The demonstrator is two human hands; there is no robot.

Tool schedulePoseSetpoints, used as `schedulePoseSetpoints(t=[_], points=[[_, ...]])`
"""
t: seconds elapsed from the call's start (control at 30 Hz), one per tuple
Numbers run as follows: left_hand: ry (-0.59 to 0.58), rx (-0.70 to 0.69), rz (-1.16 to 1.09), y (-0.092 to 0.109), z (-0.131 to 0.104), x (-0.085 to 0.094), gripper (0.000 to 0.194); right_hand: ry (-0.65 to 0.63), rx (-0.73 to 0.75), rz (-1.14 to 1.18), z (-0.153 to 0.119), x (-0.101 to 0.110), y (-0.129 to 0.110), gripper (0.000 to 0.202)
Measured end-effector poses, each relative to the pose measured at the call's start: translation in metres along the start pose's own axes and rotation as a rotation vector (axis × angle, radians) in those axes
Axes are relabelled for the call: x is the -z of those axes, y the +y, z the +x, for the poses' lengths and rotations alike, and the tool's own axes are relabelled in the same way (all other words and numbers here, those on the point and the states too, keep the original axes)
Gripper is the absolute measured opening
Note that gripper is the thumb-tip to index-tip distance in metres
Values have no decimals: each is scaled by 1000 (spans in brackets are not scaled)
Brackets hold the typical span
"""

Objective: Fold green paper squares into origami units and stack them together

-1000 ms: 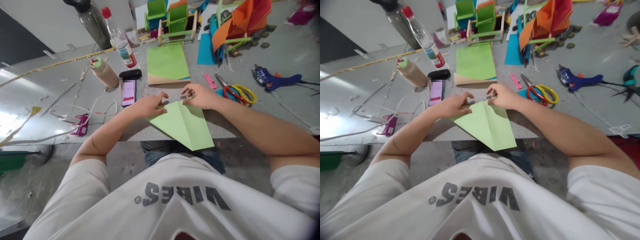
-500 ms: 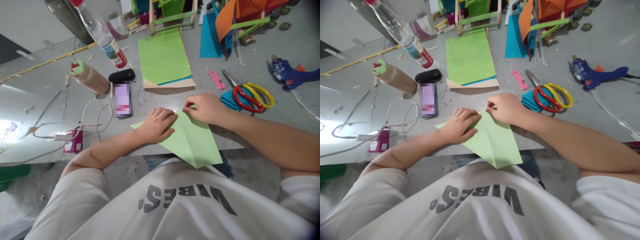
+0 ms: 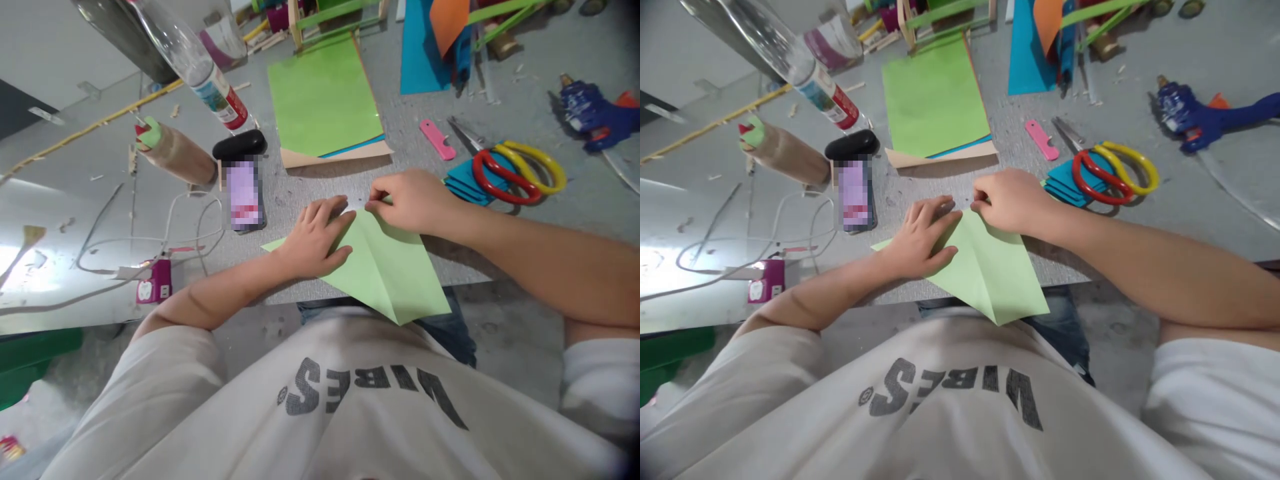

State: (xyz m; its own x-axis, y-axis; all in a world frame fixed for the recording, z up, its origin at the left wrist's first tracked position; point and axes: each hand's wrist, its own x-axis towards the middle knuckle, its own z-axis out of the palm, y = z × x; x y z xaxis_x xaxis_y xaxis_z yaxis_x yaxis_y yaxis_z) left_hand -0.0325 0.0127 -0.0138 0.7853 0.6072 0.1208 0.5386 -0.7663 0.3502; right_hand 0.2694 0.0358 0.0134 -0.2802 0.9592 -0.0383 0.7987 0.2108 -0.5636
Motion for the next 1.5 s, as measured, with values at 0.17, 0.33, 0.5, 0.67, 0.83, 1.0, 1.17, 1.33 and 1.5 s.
schedulePoseSetpoints(t=[0.17,0.33,0.5,0.67,0.83,1.0,1.17,1.33,1.5], points=[[15,16,-1,-5,3,-2,75,5,20,-7,3,-1,-2,19],[7,35,-5,-9,5,-2,77,33,45,-16,6,-4,-1,23],[23,29,7,-11,5,-3,76,55,62,32,9,-8,7,28],[13,-2,28,-10,6,-1,75,40,46,49,7,-1,7,22],[32,-64,92,-9,11,4,53,9,-11,6,5,16,5,43],[12,-126,81,-10,12,9,43,20,-15,46,5,14,12,50],[-50,-204,16,-13,5,12,88,61,36,-71,4,5,11,39],[-96,-173,-16,-14,4,9,103,6,0,-276,-2,8,-5,39],[-115,-163,-9,-13,4,8,104,-98,-50,-443,-9,12,-21,42]])
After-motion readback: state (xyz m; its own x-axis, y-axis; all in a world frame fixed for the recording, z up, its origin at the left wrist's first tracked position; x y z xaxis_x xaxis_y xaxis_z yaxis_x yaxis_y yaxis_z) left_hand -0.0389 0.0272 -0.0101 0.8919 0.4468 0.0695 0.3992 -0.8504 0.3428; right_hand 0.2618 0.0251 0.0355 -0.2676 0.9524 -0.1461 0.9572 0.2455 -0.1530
